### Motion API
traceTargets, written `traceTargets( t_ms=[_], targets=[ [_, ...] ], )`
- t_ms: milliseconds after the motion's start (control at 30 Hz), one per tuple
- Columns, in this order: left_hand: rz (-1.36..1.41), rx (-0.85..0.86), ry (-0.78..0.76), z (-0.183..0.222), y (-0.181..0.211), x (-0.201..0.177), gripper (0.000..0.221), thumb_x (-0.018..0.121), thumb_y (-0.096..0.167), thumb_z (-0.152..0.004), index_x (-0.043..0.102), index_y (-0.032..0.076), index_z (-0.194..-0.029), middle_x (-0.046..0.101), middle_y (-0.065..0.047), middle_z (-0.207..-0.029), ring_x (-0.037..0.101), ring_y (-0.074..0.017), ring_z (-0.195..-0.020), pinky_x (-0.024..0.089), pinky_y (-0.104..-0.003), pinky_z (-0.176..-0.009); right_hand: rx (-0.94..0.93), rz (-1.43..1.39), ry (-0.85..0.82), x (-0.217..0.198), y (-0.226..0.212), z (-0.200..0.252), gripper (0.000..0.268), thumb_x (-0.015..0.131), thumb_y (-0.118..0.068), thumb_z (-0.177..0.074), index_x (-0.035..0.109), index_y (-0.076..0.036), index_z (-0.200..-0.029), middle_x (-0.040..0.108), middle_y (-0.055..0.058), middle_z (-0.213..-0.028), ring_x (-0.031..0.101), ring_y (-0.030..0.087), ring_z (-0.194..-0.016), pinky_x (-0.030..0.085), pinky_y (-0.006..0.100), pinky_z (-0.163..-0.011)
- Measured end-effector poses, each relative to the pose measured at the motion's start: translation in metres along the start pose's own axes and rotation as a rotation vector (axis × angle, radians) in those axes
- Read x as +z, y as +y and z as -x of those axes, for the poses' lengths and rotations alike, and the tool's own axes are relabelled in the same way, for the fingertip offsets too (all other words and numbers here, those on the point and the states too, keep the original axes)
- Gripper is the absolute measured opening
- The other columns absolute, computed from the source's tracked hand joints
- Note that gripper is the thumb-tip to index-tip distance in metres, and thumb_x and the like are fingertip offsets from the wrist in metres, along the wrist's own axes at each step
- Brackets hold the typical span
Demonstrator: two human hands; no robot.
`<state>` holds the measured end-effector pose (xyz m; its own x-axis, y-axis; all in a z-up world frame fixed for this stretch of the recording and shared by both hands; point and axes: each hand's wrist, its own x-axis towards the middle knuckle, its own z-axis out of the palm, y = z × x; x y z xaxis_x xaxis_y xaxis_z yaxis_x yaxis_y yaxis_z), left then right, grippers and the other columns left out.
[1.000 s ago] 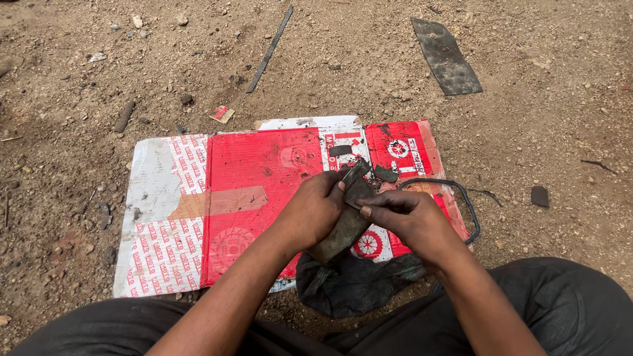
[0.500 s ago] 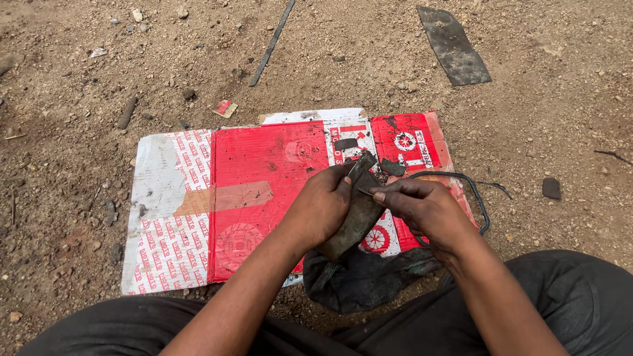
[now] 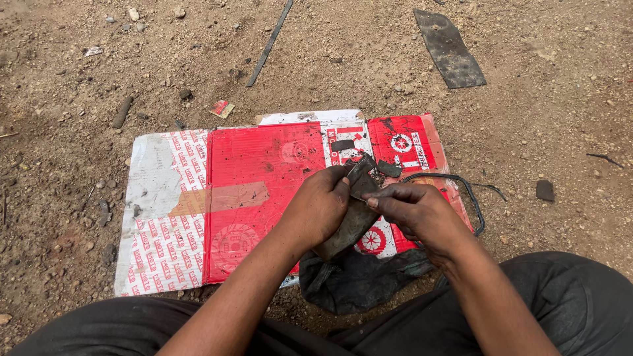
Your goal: The person cleans a metal motor housing with a cloth and then uses a small flat tool to scrape away dirt and old gasket material from the edges of the part.
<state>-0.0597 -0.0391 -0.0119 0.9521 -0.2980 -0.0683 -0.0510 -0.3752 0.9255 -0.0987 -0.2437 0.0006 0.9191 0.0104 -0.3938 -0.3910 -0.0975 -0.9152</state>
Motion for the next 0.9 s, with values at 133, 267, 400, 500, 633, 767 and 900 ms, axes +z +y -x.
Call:
traceTargets(
  t_ms=[133, 267, 400, 500, 633, 767, 900],
  targets=[
    [-0.04, 0.035, 0.008, 0.0, -0.001, 0.001, 0.042, 0.048, 0.024, -0.097, 0.065, 0.001, -0.128, 0.071, -0.026, -0.117, 0.066, -0.0388, -0.115, 0.049, -0.044, -0.099, -0.04, 0.032, 0.027, 0.0, 0.0, -0.007, 0.017, 0.073, -0.014, -0.089, 0.08, -0.001, -0.098, 0.073, -0.001, -0.081, 0.057, 0.004, -0.067, 0.042, 0.021, -0.058],
    [-0.094, -0.003, 0.006, 0.001, 0.002, -0.001, 0.041, 0.048, 0.026, -0.097, 0.067, 0.002, -0.124, 0.07, -0.026, -0.115, 0.065, -0.0407, -0.113, 0.049, -0.047, -0.097, -0.01, 0.139, -0.013, -0.002, -0.005, -0.003, 0.017, 0.075, -0.013, -0.088, 0.081, 0.0, -0.098, 0.072, 0.001, -0.08, 0.058, 0.004, -0.068, 0.042, 0.022, -0.056],
    [-0.045, 0.062, 0.021, 0.003, 0.003, -0.001, 0.041, 0.048, 0.024, -0.096, 0.067, 0.003, -0.125, 0.071, -0.026, -0.113, 0.066, -0.0413, -0.111, 0.049, -0.046, -0.096, -0.022, 0.088, 0.027, -0.003, -0.009, -0.002, 0.018, 0.073, -0.013, -0.089, 0.081, -0.002, -0.101, 0.074, 0.0, -0.083, 0.055, 0.004, -0.066, 0.039, 0.02, -0.056],
    [-0.084, 0.021, 0.03, 0.002, 0.003, -0.002, 0.04, 0.049, 0.025, -0.096, 0.067, 0.003, -0.125, 0.07, -0.026, -0.114, 0.066, -0.041, -0.112, 0.049, -0.046, -0.097, -0.056, 0.068, 0.002, 0.001, -0.006, -0.003, 0.016, 0.072, -0.012, -0.09, 0.08, -0.001, -0.099, 0.076, -0.002, -0.084, 0.062, 0.001, -0.07, 0.045, 0.018, -0.06],
    [-0.056, 0.004, 0.014, 0.007, 0.004, -0.002, 0.041, 0.049, 0.026, -0.096, 0.067, 0.003, -0.125, 0.07, -0.026, -0.114, 0.066, -0.0409, -0.111, 0.049, -0.046, -0.096, -0.006, 0.075, 0.035, -0.002, -0.008, -0.002, 0.016, 0.073, -0.016, -0.091, 0.081, -0.004, -0.096, 0.061, -0.004, -0.069, 0.041, 0.003, -0.053, 0.028, 0.022, -0.045],
    [-0.035, 0.002, 0.029, 0.004, 0.001, -0.001, 0.042, 0.049, 0.027, -0.095, 0.067, 0.003, -0.124, 0.071, -0.026, -0.114, 0.067, -0.0401, -0.111, 0.049, -0.046, -0.096, 0.045, 0.086, 0.045, 0.0, -0.012, 0.001, 0.015, 0.073, -0.016, -0.087, 0.08, -0.007, -0.096, 0.06, -0.007, -0.066, 0.037, 0.003, -0.05, 0.025, 0.023, -0.044],
    [-0.037, -0.018, 0.037, -0.001, -0.004, -0.001, 0.041, 0.049, 0.028, -0.095, 0.069, 0.001, -0.121, 0.071, -0.026, -0.113, 0.067, -0.0398, -0.111, 0.05, -0.045, -0.096, 0.094, 0.05, 0.014, 0.0, -0.013, 0.001, 0.014, 0.073, -0.019, -0.089, 0.076, -0.006, -0.092, 0.053, -0.009, -0.062, 0.037, 0.002, -0.05, 0.024, 0.023, -0.045]
  ],
)
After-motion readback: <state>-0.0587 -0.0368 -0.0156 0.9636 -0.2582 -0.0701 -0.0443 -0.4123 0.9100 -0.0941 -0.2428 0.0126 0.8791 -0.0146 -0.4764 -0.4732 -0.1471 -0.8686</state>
